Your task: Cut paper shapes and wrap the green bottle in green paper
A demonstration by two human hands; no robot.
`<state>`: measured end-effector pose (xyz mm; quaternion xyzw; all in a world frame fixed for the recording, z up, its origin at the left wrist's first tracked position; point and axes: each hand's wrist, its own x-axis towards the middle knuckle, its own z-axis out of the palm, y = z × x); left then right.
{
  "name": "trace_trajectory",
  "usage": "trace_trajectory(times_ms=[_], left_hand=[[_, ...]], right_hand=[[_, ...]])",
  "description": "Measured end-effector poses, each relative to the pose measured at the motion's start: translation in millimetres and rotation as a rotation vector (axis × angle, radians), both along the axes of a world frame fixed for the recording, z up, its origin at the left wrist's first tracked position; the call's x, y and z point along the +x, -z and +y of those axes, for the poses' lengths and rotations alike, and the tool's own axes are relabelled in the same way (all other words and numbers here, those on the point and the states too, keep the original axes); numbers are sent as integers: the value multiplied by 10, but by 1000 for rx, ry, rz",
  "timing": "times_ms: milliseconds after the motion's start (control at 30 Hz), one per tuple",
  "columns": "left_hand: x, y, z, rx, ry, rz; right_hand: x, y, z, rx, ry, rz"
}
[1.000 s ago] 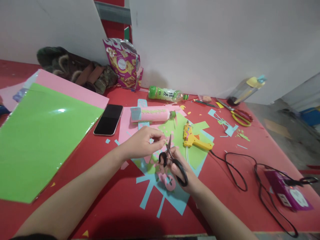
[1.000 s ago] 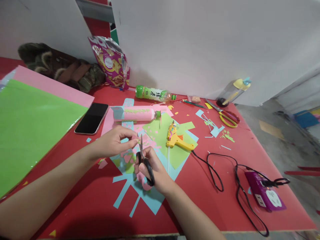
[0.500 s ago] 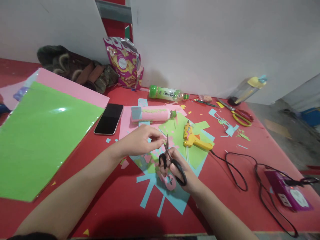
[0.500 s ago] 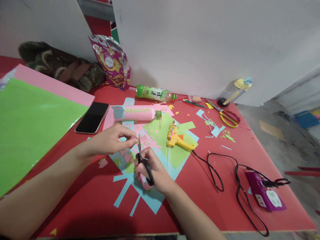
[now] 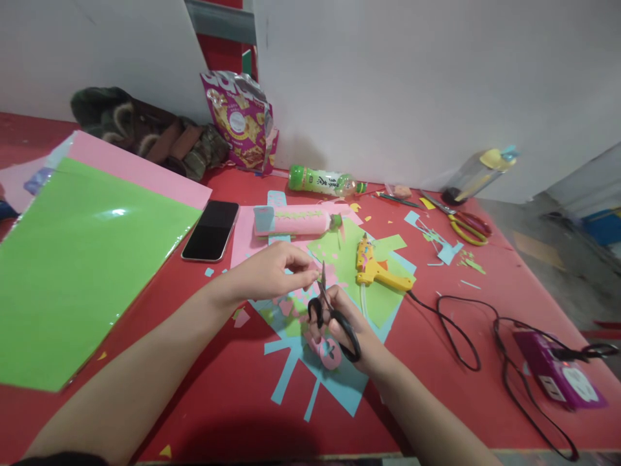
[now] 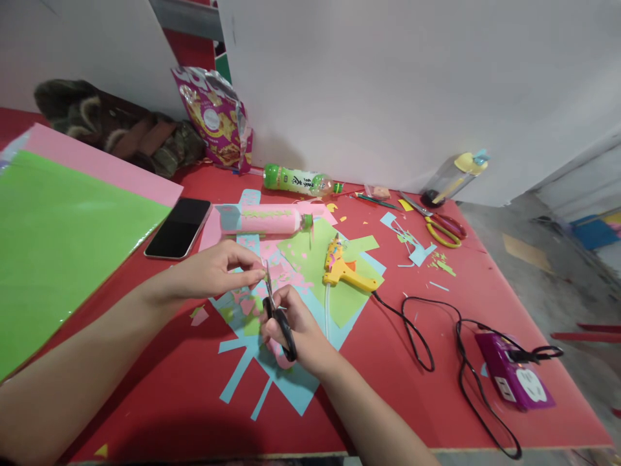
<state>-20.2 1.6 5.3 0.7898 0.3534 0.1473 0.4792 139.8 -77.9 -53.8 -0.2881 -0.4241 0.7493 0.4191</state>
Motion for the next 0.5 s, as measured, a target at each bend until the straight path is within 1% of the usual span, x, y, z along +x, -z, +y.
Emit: trace_trajectory(times_ms=[333,500], left_hand=[[-2,-6,4,4,6,6],[-19,-2,8,-22,19,36]], right_hand=[[0,0,-7,26,1,-22],[-4,-28,-4,42,6,-59]])
